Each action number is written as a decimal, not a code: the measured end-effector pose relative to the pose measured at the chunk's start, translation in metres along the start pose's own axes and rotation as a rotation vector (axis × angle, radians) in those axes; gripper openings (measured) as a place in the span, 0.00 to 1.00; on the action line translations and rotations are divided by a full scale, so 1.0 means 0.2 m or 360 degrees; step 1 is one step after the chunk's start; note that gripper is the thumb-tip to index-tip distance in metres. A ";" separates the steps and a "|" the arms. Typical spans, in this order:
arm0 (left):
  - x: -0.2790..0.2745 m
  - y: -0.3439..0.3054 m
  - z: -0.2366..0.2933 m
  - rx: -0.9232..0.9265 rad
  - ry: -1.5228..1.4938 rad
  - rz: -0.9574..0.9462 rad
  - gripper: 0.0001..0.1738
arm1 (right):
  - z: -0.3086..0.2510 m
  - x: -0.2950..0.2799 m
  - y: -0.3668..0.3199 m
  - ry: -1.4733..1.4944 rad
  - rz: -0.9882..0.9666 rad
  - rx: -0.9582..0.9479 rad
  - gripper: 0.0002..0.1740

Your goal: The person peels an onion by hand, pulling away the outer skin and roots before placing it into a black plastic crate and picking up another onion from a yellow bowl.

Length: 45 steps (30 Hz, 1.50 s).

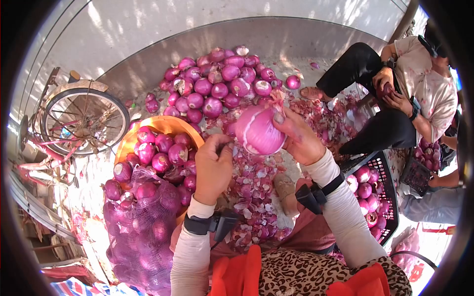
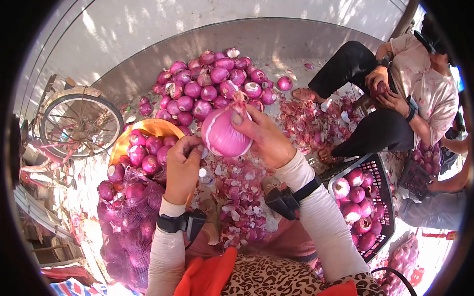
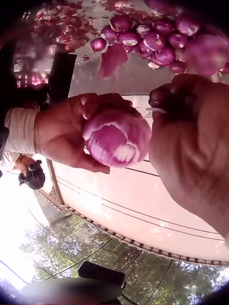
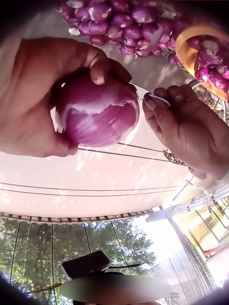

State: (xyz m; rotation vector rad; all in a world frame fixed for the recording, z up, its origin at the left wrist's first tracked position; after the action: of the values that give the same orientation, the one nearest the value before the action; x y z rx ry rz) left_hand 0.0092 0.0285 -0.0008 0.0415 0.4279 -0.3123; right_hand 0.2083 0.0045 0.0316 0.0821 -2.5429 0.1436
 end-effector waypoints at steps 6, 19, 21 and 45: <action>0.01 -0.03 0.07 0.0032 -0.0618 -0.0060 0.18 | -0.05 0.03 -0.03 -0.0759 -0.0074 -0.0159 0.35; 0.00 -0.05 0.12 0.0336 -0.0229 -0.0090 0.21 | -0.04 0.01 -0.02 -0.1414 -0.0264 -0.0309 0.42; 0.01 -0.05 0.11 0.0389 -0.0159 -0.0087 0.22 | -0.04 0.00 -0.02 -0.1427 -0.0269 -0.0255 0.42; 0.09 -0.07 0.12 0.0686 0.0576 0.0217 0.27 | -0.02 0.05 -0.02 -0.1653 -0.0215 -0.0296 0.38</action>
State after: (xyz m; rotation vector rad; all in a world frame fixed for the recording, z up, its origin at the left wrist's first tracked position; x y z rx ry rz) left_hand 0.0307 0.0072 0.0136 0.5526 0.7065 -0.2581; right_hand 0.2024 0.0008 0.0417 0.3245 -3.5494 -0.2648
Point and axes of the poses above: each hand's wrist, its own y-axis towards the middle knuckle, its own x-axis out of the palm, z = x × y, the point moved 3 cm from there along y, towards the middle knuckle, and after that the axes turned 7 degrees about y, right-handed, at the moved point
